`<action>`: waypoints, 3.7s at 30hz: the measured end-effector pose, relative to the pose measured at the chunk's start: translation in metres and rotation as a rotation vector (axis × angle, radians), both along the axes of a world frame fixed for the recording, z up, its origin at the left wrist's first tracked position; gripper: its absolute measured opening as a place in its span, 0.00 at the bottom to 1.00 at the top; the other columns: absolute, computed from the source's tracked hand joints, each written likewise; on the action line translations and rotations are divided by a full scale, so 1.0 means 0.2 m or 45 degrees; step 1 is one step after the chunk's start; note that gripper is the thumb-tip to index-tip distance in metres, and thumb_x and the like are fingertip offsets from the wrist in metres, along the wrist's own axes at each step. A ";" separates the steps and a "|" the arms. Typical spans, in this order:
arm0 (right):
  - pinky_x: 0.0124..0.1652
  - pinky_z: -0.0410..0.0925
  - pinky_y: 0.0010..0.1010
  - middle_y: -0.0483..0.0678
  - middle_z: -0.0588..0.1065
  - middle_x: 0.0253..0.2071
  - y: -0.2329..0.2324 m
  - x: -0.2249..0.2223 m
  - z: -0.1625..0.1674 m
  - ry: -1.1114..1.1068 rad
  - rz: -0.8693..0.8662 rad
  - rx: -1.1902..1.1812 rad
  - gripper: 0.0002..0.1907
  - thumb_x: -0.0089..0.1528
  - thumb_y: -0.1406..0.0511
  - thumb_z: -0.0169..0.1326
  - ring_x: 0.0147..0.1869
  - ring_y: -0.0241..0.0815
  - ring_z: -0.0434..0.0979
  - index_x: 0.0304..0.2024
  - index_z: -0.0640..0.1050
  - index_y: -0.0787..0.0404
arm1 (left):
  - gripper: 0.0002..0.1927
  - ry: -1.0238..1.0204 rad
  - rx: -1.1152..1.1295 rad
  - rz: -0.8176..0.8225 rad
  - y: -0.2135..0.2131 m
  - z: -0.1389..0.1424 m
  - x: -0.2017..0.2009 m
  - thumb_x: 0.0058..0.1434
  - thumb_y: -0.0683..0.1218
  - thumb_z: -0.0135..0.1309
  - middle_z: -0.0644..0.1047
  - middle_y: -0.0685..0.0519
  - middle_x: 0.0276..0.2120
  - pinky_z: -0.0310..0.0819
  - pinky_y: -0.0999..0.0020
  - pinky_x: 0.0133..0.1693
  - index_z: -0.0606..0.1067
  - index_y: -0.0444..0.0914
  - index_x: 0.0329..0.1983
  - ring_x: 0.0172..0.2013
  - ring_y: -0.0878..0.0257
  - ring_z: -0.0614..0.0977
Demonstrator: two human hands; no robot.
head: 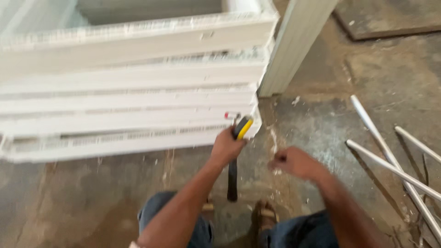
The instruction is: The person kneels beside a stack of white PVC profiles on the floor and trims their edges, holding each profile steady with one hand while cutting with a utility knife and tapping the blade with a small hammer. They work through the stacked profiles one at a time, repositioning each piece to reach the cut area.
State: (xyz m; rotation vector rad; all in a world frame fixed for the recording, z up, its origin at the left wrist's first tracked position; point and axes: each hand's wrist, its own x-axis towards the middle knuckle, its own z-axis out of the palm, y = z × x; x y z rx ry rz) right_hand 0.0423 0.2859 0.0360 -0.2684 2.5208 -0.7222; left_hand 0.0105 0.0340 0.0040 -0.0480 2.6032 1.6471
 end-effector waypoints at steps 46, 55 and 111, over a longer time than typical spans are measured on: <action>0.21 0.59 0.35 0.44 0.66 0.18 -0.04 0.00 0.01 -0.117 -0.807 -0.775 0.16 0.66 0.58 0.53 0.19 0.37 0.64 0.31 0.72 0.62 | 0.25 0.140 0.725 0.171 0.00 0.06 -0.17 0.56 0.41 0.61 0.71 0.52 0.39 0.73 0.67 0.38 0.65 0.42 0.54 0.35 0.64 0.74; 0.25 0.63 0.31 0.44 0.69 0.23 0.14 -0.07 0.00 -0.113 -1.090 -1.052 0.14 0.67 0.59 0.52 0.22 0.37 0.68 0.32 0.71 0.62 | 0.21 0.714 0.455 -0.275 0.16 0.37 -0.40 0.59 0.31 0.60 0.71 0.53 0.50 0.82 0.67 0.52 0.70 0.36 0.53 0.50 0.62 0.81; 0.27 0.65 0.30 0.43 0.70 0.24 0.08 0.09 0.09 0.279 -0.842 -0.713 0.12 0.69 0.59 0.49 0.24 0.33 0.69 0.46 0.72 0.61 | 0.24 0.720 0.146 -0.015 0.32 0.30 -0.65 0.55 0.40 0.66 0.77 0.48 0.49 0.78 0.55 0.43 0.71 0.38 0.54 0.42 0.49 0.83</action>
